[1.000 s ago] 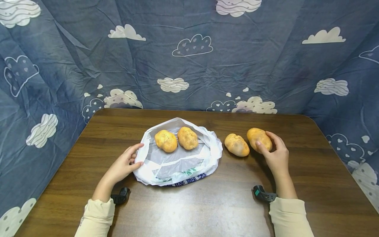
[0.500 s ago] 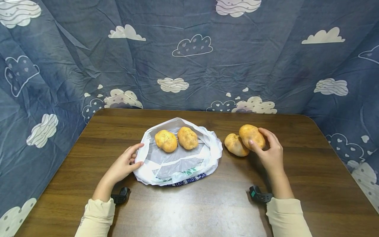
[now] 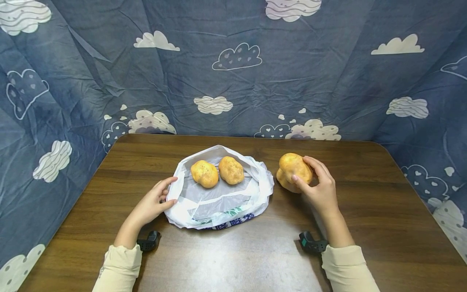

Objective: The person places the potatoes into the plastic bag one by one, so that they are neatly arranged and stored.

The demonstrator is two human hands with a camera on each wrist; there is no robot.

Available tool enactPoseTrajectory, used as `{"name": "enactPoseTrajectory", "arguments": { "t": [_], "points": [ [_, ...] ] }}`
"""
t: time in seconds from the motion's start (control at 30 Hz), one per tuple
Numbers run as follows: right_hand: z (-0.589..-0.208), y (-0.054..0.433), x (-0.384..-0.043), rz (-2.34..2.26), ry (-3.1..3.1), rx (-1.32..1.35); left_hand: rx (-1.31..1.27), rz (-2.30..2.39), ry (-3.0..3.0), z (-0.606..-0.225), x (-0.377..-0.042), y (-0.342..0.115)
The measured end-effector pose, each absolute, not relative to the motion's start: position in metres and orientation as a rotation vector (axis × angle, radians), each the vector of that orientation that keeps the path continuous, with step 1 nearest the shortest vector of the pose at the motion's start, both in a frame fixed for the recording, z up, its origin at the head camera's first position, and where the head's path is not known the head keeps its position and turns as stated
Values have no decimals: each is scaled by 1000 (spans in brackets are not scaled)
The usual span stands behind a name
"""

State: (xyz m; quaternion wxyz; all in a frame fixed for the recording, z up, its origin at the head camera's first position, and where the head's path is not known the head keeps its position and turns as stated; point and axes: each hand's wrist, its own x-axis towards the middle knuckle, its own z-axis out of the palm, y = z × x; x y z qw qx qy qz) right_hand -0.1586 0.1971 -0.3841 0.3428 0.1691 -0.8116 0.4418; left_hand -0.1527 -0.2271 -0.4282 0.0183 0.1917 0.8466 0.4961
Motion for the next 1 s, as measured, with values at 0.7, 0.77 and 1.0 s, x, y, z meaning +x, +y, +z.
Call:
{"name": "enactPoseTrajectory", "arguments": {
  "t": [0.7,0.77,1.0],
  "points": [
    [-412,158,-168,1192,-2146,725,586,1517,2651,-429,-153,-229],
    [-421,156,-174,1183,-2158,759,584,1513,2652,-429,-153,-229],
    [-426,138,-174,1201,-2178,835,582,1470,2682,-415,-147,-222]
  ]
}}
